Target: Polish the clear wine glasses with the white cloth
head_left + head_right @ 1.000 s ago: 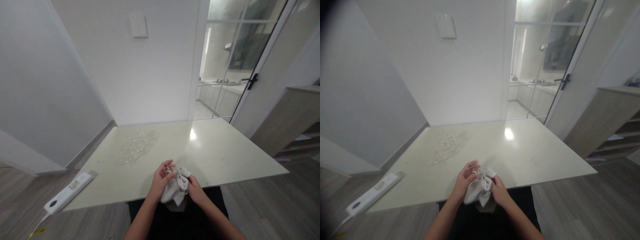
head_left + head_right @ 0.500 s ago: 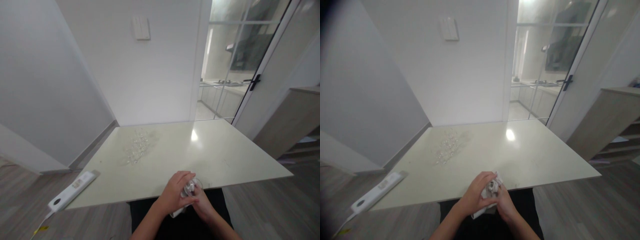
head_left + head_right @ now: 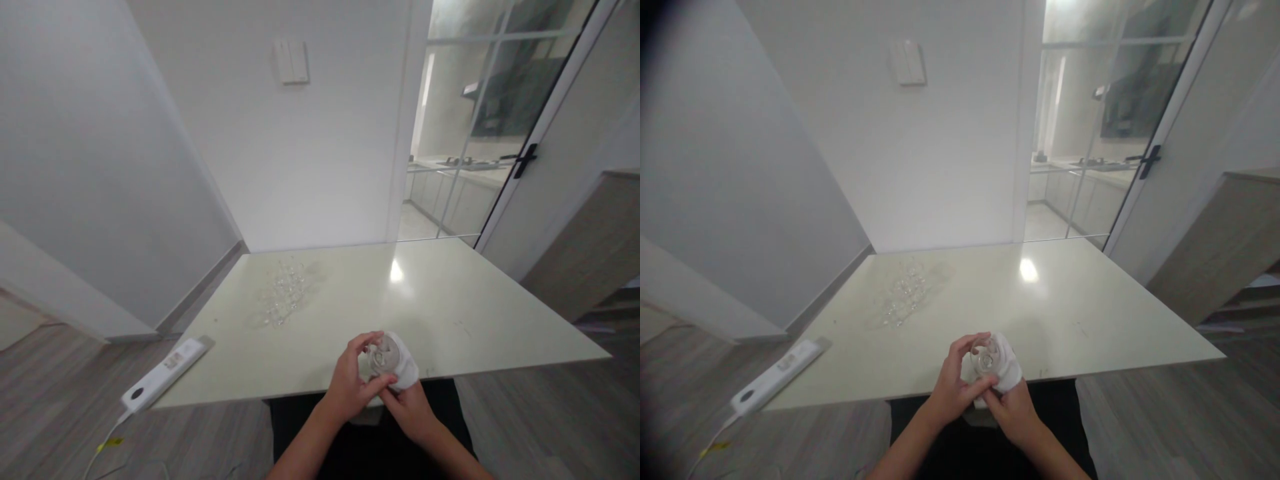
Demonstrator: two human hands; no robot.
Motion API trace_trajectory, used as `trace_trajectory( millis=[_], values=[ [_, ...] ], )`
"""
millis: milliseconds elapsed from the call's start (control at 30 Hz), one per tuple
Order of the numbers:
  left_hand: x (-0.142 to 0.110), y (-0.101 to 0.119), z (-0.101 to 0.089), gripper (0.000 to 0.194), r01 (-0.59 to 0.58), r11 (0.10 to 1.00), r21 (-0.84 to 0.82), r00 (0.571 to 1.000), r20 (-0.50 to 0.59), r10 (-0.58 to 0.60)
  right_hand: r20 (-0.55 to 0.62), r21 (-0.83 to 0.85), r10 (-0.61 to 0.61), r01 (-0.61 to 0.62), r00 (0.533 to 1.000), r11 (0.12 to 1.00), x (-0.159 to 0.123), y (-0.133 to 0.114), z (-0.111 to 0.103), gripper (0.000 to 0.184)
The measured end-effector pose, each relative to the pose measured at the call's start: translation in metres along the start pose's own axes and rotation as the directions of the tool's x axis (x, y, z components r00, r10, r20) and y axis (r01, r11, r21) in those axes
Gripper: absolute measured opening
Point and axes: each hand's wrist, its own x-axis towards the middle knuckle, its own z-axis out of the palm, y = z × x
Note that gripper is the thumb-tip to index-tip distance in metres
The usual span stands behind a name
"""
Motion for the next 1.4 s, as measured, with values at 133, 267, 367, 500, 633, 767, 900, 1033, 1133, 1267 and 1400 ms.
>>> trace_trajectory(
  millis=[133, 267, 367, 500, 633, 767, 900, 1033, 1133, 1267, 1400],
  values=[
    [0.001, -0.005, 0.006, 0.072, 0.133, 0.99, -0.051, 0.989, 0.069, -0.129, -0.016, 0.044, -0.002, 0.003, 1.0, 0.999, 0.025, -0.002, 0.001, 0.054],
    [-0.002, -0.034, 0.001, 0.08, 0.174, 0.973, 0.151, 0.972, 0.133, -0.195, -0.058, -0.005, 0.091, -0.092, 0.994, 0.996, 0.073, 0.011, -0.016, 0.04],
    [-0.011, -0.064, 0.0, 0.07, 0.164, 0.909, 0.384, 0.947, 0.196, -0.254, -0.185, -0.036, 0.073, -0.08, 0.98, 0.996, 0.124, 0.033, -0.038, 0.035],
    [-0.021, -0.085, 0.001, 0.068, 0.054, 0.83, 0.555, 0.954, 0.218, -0.208, -0.367, -0.024, 0.113, -0.13, 0.923, 0.991, 0.188, 0.063, -0.063, 0.04],
    [-0.021, -0.084, 0.001, 0.068, 0.041, 0.811, 0.583, 0.954, 0.218, -0.205, -0.416, 0.168, 0.245, -0.191, 0.875, 0.967, 0.221, 0.077, -0.071, 0.044],
    [-0.019, -0.084, 0.0, 0.069, 0.077, 0.843, 0.532, 0.953, 0.21, -0.219, -0.346, 0.35, 0.317, -0.192, 0.883, 0.917, 0.226, 0.078, -0.066, 0.041],
    [-0.015, -0.085, 0.004, 0.071, 0.148, 0.901, 0.408, 0.975, 0.094, -0.203, -0.184, 0.546, 0.383, -0.23, 0.905, 0.806, 0.217, 0.075, -0.055, 0.03],
    [0.002, -0.078, 0.012, 0.073, 0.202, 0.967, 0.155, 0.979, -0.058, -0.195, 0.042, 0.621, 0.385, -0.326, 0.922, 0.713, 0.197, 0.07, -0.038, 0.026],
    [0.021, -0.073, 0.02, 0.066, 0.208, 0.978, -0.009, 0.977, -0.044, -0.208, 0.14, 0.638, 0.373, -0.371, 0.917, 0.675, 0.185, 0.062, -0.024, 0.026],
    [0.041, -0.08, 0.031, 0.068, 0.238, 0.956, -0.172, 0.971, 0.047, -0.233, 0.126, 0.665, 0.39, -0.369, 0.912, 0.649, 0.179, 0.05, -0.012, 0.024],
    [0.052, -0.092, 0.04, 0.086, 0.266, 0.918, -0.293, 0.958, -0.028, -0.286, 0.148, 0.677, 0.37, -0.367, 0.917, 0.638, 0.175, 0.043, -0.005, 0.028]
  ],
)
